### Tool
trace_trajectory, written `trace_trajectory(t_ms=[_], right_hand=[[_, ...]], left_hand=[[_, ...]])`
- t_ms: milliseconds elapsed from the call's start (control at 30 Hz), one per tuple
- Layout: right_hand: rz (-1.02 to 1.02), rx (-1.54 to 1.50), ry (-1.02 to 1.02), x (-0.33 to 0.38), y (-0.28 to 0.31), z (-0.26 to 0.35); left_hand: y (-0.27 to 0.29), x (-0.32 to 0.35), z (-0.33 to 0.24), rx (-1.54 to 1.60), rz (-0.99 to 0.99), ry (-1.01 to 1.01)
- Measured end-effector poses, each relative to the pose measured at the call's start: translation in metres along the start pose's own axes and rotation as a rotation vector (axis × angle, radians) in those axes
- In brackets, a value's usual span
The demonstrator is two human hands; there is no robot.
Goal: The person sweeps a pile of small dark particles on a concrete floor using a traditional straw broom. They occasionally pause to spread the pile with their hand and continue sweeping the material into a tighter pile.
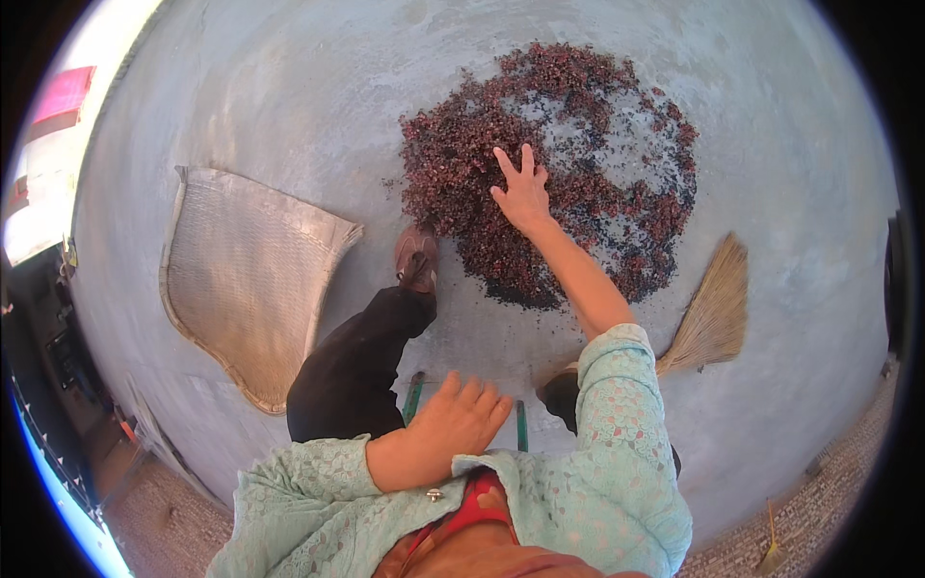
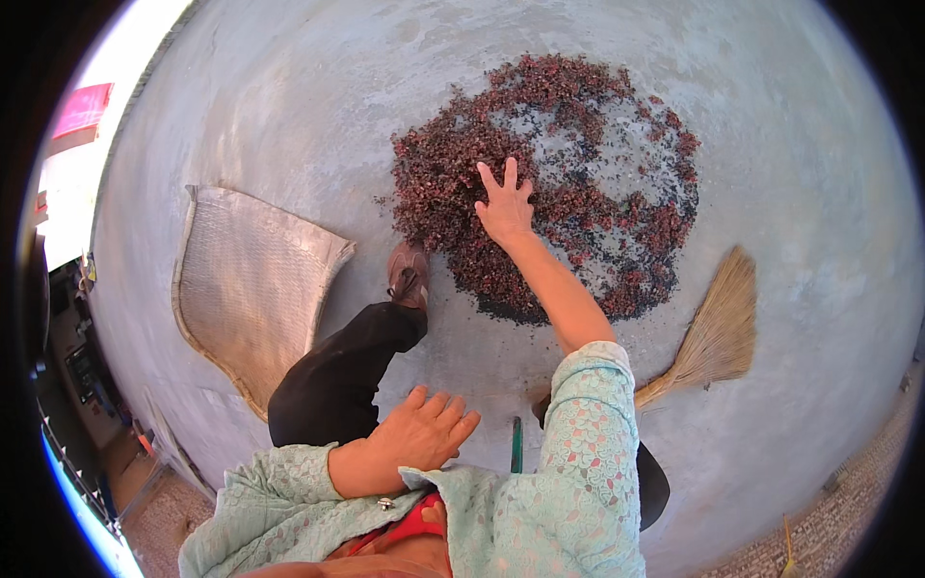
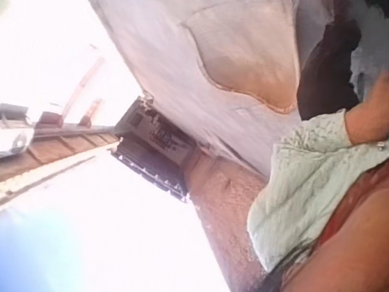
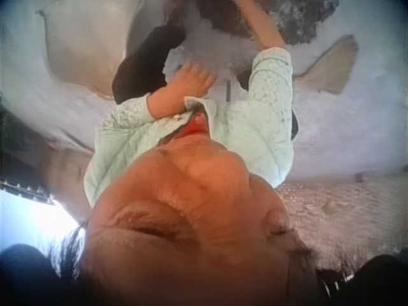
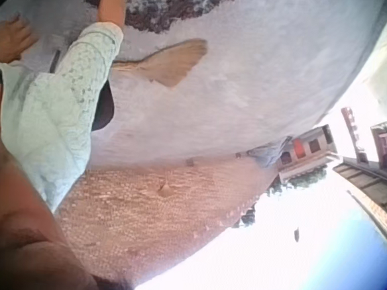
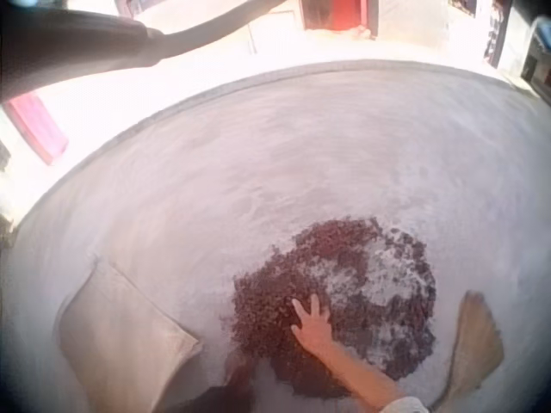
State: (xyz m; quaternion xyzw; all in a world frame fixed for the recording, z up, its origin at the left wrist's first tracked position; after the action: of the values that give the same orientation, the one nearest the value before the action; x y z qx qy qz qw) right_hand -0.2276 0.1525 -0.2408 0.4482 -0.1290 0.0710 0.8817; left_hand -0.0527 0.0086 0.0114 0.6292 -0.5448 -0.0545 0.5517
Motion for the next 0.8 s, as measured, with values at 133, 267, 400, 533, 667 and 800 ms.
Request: trace_trajectory(t_ms=[133, 267, 400, 533, 667, 800], right_hand=[[0.001, -0.027, 0.237, 0.079, 0.041, -0.029], [-0.048, 0.025, 0.165, 0.203, 0.093, -0.103], [-0.207, -0.093, -0.290, 0.356, 0.099, -0.238], [-0.435, -0.333, -0.766, 0.507, 0.035, -0.305], [-0.574, -0.599, -1.140, 0.568, -0.056, -0.287], [-0.671, -0.856, -1.151, 0.595, -0.169, -0.276]], left_hand=[[0.000, 0.010, -0.009, -0.089, -0.057, -0.044], [-0.006, 0.012, -0.018, -0.126, -0.137, -0.069], [-0.012, 0.005, -0.033, -0.150, -0.091, -0.106], [-0.028, -0.005, -0.044, -0.211, 0.022, -0.119], [-0.046, -0.019, -0.052, -0.236, 0.109, -0.111], [-0.053, -0.031, -0.054, -0.293, 0.149, -0.114]])
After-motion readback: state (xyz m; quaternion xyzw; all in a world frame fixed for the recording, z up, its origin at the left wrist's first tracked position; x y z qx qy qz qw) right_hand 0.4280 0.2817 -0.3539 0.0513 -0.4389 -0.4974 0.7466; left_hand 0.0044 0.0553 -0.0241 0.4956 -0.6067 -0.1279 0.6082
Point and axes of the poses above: each hand's wrist, its own x-axis away from the middle knuckle, its own y-axis out of the back of the hand, z = x × y, the point moved 6 cm from there along -x, towards the middle knuckle, and after that the axes turned 14 degrees about y, right-handed, at the moved point
